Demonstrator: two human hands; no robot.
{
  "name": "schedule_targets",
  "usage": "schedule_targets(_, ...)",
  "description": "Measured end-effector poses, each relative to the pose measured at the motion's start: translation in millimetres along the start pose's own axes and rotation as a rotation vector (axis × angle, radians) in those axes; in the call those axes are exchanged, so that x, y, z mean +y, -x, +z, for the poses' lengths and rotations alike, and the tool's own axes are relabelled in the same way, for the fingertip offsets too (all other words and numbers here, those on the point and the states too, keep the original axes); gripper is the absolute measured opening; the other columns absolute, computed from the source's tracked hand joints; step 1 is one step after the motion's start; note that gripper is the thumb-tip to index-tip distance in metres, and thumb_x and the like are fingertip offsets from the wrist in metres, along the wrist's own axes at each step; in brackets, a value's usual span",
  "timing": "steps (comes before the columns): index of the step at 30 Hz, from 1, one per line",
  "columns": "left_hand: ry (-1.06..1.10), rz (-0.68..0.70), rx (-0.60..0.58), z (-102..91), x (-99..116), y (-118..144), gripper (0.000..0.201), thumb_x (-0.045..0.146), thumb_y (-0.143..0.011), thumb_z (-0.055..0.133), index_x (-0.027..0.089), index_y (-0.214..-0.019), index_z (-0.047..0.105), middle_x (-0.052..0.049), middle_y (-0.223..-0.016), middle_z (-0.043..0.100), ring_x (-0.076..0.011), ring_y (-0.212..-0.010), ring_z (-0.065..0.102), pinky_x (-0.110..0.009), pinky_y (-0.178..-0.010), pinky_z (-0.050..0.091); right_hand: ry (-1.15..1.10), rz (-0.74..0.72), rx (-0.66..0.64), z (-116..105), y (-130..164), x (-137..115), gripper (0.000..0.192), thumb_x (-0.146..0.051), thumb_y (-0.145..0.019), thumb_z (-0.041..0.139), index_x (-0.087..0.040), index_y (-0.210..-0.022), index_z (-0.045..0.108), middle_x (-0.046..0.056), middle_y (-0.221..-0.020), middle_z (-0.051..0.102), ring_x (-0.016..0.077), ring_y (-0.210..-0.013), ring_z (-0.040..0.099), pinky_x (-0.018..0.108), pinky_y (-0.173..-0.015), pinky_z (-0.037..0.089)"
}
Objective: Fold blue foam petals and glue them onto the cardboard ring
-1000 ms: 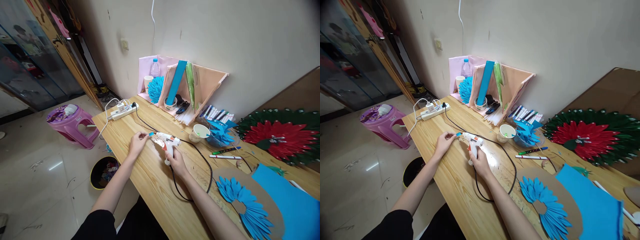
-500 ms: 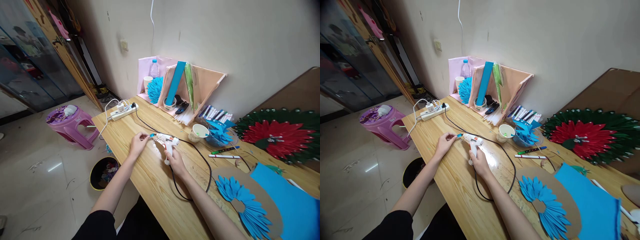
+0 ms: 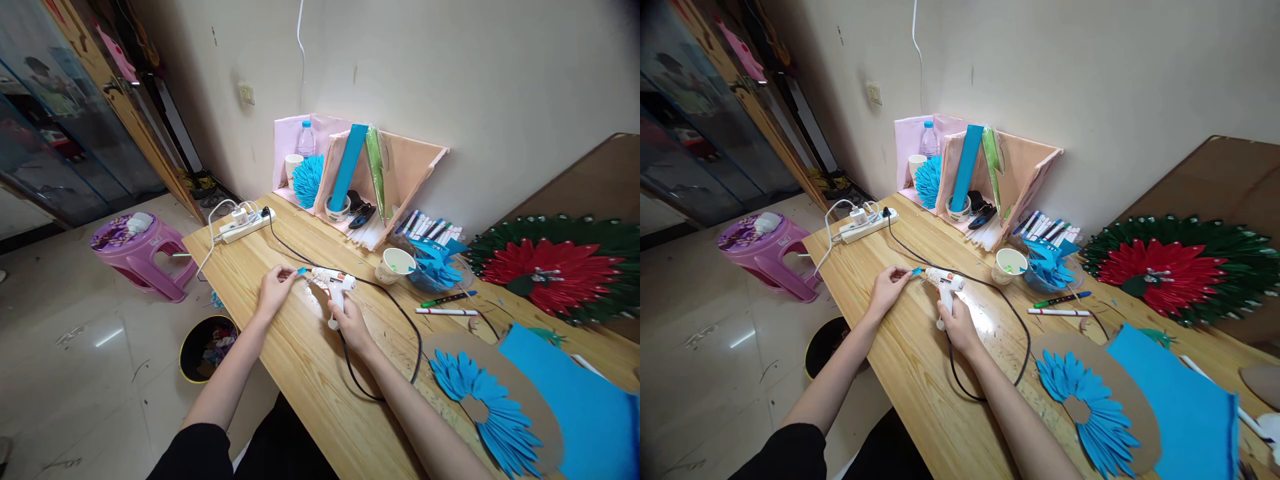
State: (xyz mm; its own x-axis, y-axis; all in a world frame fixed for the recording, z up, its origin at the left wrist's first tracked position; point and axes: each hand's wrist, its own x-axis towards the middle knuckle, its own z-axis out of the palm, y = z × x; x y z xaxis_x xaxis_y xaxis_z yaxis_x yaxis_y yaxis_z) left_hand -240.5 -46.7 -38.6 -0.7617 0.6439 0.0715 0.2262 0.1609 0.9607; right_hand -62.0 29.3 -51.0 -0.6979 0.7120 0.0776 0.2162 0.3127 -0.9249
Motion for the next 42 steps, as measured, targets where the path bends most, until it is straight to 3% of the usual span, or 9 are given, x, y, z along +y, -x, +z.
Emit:
schedule_targets(4,0.017,0.004,0.008,0.6,-1,-1,0.021,0.035,-0.068,0.066,0.015,-0.075,0.064,-0.005,-0.073,0.067,-0.0156,-0.067,0.061,-0.027,-0.064,0.048,0.003,-0.006,-0.010,0,-1,0,0.030,-0.039,-0.084,0.042,-0.015,-0.093,0.058,0.005,-0.081,0.064,0.0193,-0.074,0.057,0.030,-0.069,0.043)
schedule_targets(9,0.036,-0.008,0.012,-0.1,-1,-1,0.021,0.034,-0.067,0.067,0.015,-0.075,0.066,-0.005,-0.072,0.068,-0.0151,-0.064,0.060,-0.026,-0.063,0.047,0.049,0.011,0.002,1,0,-1,0.030,-0.042,-0.083,0.043,-0.015,-0.081,0.058,0.004,-0.073,0.062,0.0182,-0.067,0.056,0.029,-0.063,0.043)
schedule_targets(14,0.085,-0.016,0.054,-2.6,-4,-4,0.023,0.035,-0.068,0.066,0.014,-0.077,0.065,-0.004,-0.070,0.066,-0.0136,-0.064,0.059,-0.024,-0.062,0.046,0.020,0.010,0.006,-1,-2,-9,0.031,-0.040,-0.083,0.043,-0.015,-0.092,0.059,0.005,-0.080,0.066,0.0187,-0.071,0.059,0.028,-0.067,0.045)
schedule_targets(22,0.215,-0.080,0.070,-10.1,0,-3,0.040,0.045,-0.065,0.067,0.012,-0.085,0.062,-0.006,-0.074,0.066,-0.0098,-0.053,0.056,-0.020,-0.047,0.043,0.303,-0.041,0.224,12,-52,-19,0.027,-0.038,-0.083,0.043,-0.018,-0.096,0.055,0.006,-0.079,0.064,0.0211,-0.072,0.059,0.029,-0.064,0.042)
schedule_targets(27,0.251,-0.095,0.000,-12.7,14,7,0.042,0.046,-0.055,0.074,0.012,-0.077,0.065,-0.007,-0.072,0.068,-0.0109,-0.054,0.058,-0.023,-0.054,0.050,0.399,-0.076,0.211,25,-75,-15,0.013,-0.030,-0.080,0.050,-0.019,-0.085,0.055,0.008,-0.078,0.061,0.0244,-0.080,0.057,0.035,-0.069,0.041)
schedule_targets(30,0.266,-0.101,-0.054,-10.5,26,14,0.041,0.045,-0.051,0.077,0.013,-0.074,0.067,-0.007,-0.071,0.068,-0.0131,-0.057,0.060,-0.027,-0.060,0.053,0.387,-0.149,0.150,20,-73,-16,0.012,-0.031,-0.080,0.052,-0.021,-0.085,0.056,0.009,-0.078,0.059,0.0262,-0.083,0.055,0.039,-0.071,0.042)
schedule_targets(35,0.284,-0.117,-0.197,-0.2,50,24,0.039,0.043,-0.051,0.078,0.013,-0.074,0.070,-0.008,-0.073,0.070,-0.0184,-0.066,0.064,-0.033,-0.071,0.054,0.458,-0.205,0.075,-33,-34,-29,0.023,-0.034,-0.084,0.048,-0.017,-0.097,0.056,0.010,-0.086,0.058,0.0274,-0.085,0.053,0.041,-0.071,0.042)
schedule_targets(39,0.244,-0.089,-0.322,18.0,70,33,0.031,0.039,-0.056,0.077,0.015,-0.074,0.072,-0.007,-0.075,0.071,-0.0191,-0.069,0.065,-0.033,-0.073,0.054,0.472,-0.150,0.137,-117,18,-23,0.021,-0.029,-0.085,0.044,-0.020,-0.098,0.057,0.009,-0.089,0.061,0.0236,-0.084,0.054,0.037,-0.073,0.042)
schedule_targets(42,0.222,-0.023,-0.429,39.2,88,40,0.025,0.035,-0.058,0.076,0.016,-0.073,0.071,-0.006,-0.074,0.070,-0.0191,-0.068,0.064,-0.032,-0.070,0.054,0.506,0.022,0.289,-188,61,2,0.022,-0.030,-0.085,0.041,-0.020,-0.091,0.060,0.008,-0.082,0.063,0.0212,-0.070,0.055,0.034,-0.062,0.040)
